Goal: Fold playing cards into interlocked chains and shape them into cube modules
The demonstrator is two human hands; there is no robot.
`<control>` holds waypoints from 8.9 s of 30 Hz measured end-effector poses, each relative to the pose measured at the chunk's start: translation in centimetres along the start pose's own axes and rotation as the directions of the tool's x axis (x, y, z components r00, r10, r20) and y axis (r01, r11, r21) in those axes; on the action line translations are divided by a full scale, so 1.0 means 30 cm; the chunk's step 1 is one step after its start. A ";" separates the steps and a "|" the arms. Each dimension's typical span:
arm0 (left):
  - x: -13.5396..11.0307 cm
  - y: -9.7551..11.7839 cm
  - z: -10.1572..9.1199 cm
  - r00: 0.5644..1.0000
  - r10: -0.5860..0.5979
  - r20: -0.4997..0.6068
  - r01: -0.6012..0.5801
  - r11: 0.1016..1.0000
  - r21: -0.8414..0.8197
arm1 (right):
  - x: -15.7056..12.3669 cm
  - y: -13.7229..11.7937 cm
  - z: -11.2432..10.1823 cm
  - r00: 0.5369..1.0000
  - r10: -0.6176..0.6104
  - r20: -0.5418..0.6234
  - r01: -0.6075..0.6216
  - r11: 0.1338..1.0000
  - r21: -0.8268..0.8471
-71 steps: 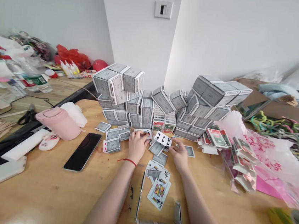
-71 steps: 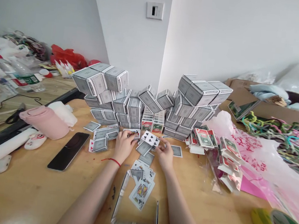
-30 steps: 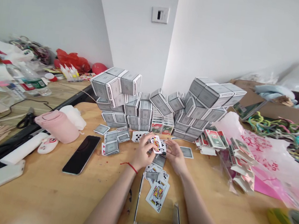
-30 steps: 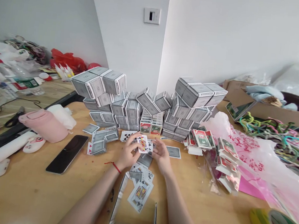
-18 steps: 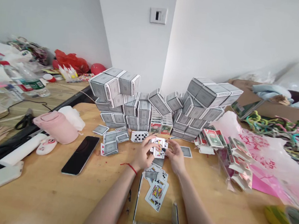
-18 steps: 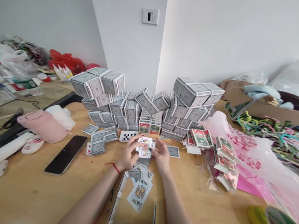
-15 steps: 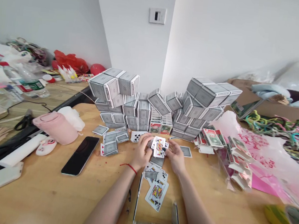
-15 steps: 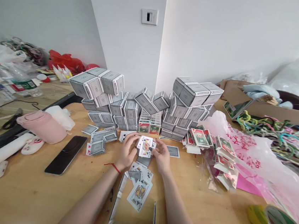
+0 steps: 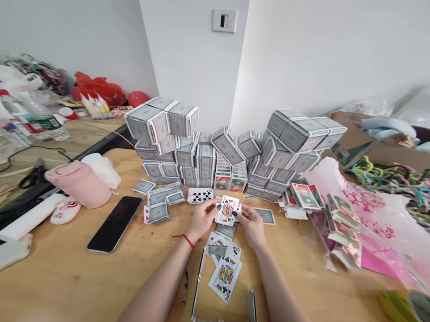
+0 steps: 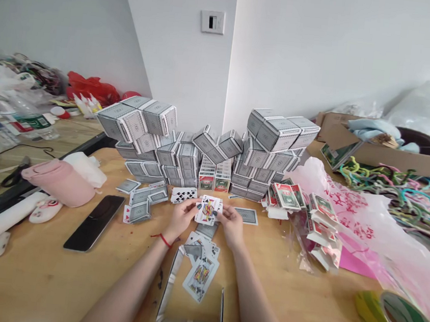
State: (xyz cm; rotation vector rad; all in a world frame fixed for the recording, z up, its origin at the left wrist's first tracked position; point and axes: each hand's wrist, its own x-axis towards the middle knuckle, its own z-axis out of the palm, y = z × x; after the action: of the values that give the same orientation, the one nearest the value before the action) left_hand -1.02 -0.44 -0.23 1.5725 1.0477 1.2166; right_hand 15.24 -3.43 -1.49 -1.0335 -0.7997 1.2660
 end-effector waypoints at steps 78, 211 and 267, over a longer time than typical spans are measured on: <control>0.044 -0.026 -0.009 0.937 -0.252 0.240 0.282 0.955 -0.095 | -0.017 -0.022 0.015 1.000 -0.009 -0.001 0.008 0.957 -0.291; -0.018 0.038 0.049 0.999 -0.007 -0.046 0.018 0.968 0.252 | -0.006 -0.024 0.006 0.933 0.254 0.255 -0.300 0.941 0.158; 0.012 0.010 0.045 0.991 -0.082 -0.108 0.072 0.993 -0.098 | -0.006 0.029 0.088 0.996 -0.051 0.072 0.056 0.997 -0.057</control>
State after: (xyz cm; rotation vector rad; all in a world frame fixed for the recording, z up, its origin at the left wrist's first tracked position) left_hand 0.38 -0.36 -0.04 1.3934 1.0967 1.2937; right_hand 12.49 -3.17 -1.35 -1.0121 -0.9179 1.2454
